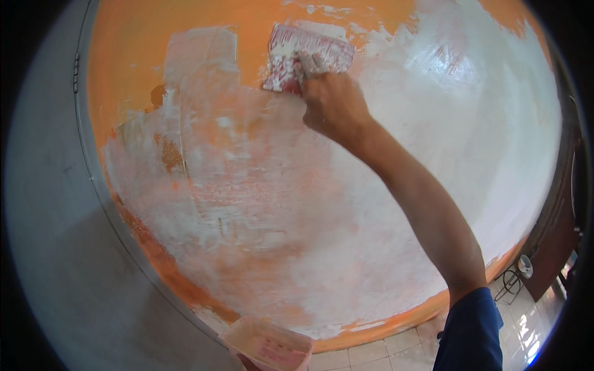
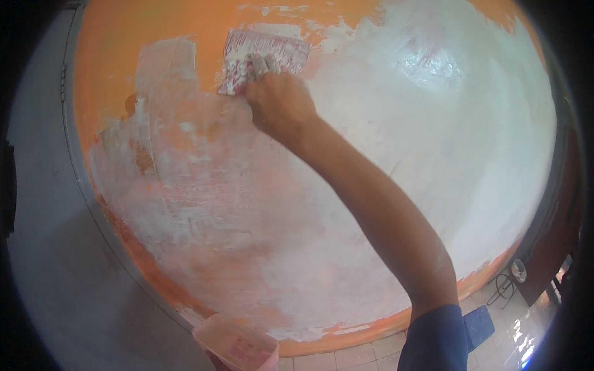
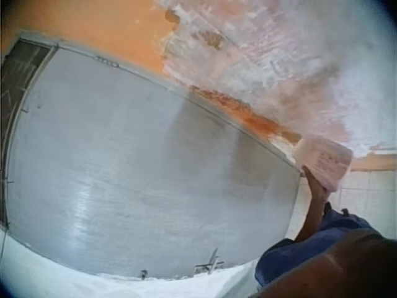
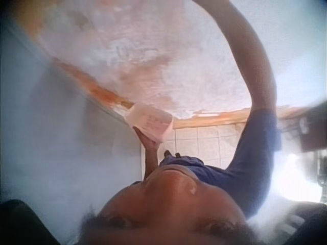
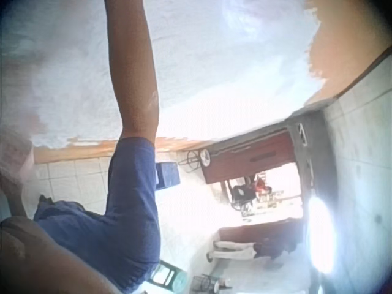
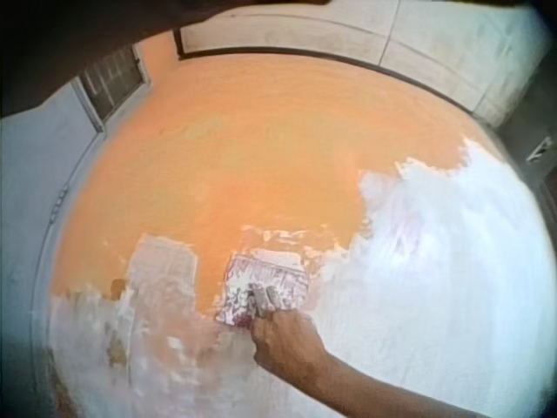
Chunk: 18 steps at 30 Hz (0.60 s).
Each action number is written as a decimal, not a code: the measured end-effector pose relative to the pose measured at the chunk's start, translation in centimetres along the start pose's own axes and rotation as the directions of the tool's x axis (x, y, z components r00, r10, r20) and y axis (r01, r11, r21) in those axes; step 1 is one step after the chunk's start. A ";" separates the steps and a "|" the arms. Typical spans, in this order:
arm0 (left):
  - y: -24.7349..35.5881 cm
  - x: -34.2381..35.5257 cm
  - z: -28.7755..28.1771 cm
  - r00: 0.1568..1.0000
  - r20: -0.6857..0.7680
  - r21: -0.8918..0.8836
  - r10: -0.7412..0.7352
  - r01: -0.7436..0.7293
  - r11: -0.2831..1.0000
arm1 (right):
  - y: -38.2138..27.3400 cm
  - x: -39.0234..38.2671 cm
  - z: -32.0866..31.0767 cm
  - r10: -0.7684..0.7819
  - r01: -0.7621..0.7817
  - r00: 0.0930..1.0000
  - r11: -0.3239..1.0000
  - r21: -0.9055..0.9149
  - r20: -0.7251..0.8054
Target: The person applies plaster to an orange wall using a spreader tool, occasionally gathering more plaster from a container held in the other hand.
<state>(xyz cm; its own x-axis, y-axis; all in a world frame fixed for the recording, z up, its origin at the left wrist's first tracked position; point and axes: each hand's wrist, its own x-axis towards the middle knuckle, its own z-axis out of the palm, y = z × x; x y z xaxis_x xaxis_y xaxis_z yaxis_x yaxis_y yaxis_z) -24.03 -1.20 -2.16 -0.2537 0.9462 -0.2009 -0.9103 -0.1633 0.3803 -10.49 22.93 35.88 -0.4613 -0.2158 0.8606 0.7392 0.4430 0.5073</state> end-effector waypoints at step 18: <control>1.8 -3.6 1.1 0.941 0.328 -0.088 0.077 -0.050 0.995 | 0.8 -0.6 -8.1 0.509 -0.594 0.729 0.138 0.792 0.458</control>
<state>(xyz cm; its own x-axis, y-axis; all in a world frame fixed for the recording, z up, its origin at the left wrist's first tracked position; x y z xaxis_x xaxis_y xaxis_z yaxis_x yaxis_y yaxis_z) -24.38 -4.62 0.20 -0.2013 0.9700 0.1363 -0.9216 -0.2347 0.3092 -5.68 16.33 36.15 -0.1845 0.4668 0.8649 -0.0122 0.8788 -0.4770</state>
